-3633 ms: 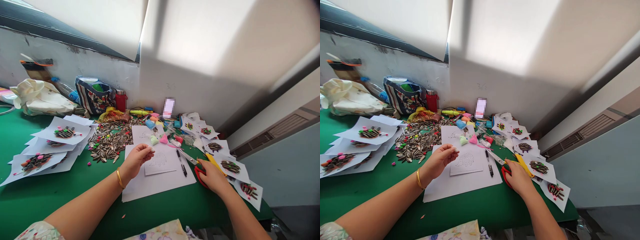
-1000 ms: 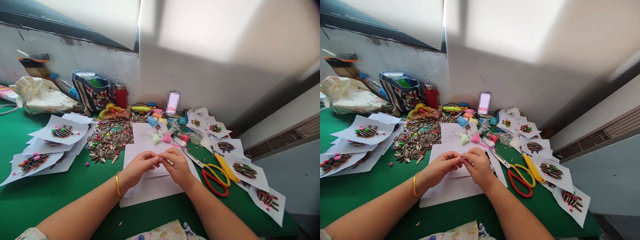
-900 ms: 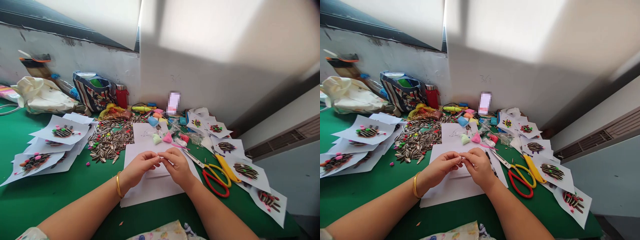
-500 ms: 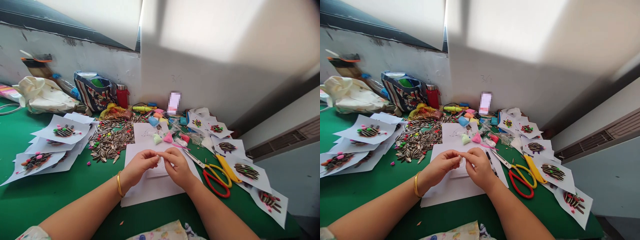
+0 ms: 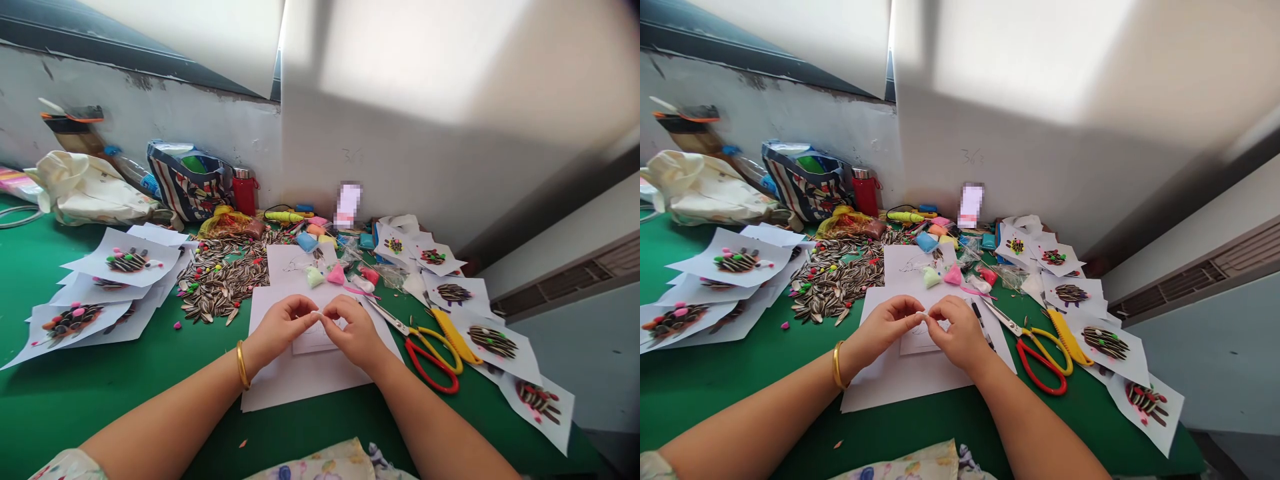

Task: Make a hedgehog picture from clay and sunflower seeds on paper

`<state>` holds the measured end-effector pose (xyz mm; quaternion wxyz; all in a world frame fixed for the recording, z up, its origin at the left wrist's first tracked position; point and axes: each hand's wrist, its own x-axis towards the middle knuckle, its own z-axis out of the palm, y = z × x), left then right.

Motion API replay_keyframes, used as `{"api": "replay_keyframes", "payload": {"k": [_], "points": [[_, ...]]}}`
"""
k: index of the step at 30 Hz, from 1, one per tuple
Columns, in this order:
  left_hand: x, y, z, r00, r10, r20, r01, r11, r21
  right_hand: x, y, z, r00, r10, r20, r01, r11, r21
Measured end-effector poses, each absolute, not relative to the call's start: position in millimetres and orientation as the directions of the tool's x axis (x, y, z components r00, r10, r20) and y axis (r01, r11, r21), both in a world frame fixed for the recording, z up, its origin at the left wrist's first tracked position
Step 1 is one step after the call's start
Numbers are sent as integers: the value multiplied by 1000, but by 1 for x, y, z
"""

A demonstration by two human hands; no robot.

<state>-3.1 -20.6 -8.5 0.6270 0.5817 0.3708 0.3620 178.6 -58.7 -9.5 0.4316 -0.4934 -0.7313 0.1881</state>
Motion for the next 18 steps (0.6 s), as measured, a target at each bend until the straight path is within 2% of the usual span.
{"api": "replay_keyframes", "payload": {"k": [3,8,11,14,18], "points": [[-4,-19,-9,446,895,-17,24,7,1000,179,-58,-10,-137,889,437,550,435,-713],[-3,-19,-9,422,904,-70,-21,87,996,179,-58,-11,-132,912,389,528,397,-751],[-3,-20,-9,402,915,-7,13,2,1000,179,-57,-12,-130,915,382,543,388,-745],[-3,-21,-7,399,915,61,129,-122,984,179,-56,-13,-145,916,374,564,387,-730],[-1,-22,-7,412,911,24,112,-77,991,179,-56,-13,-132,920,369,527,380,-760]]}}
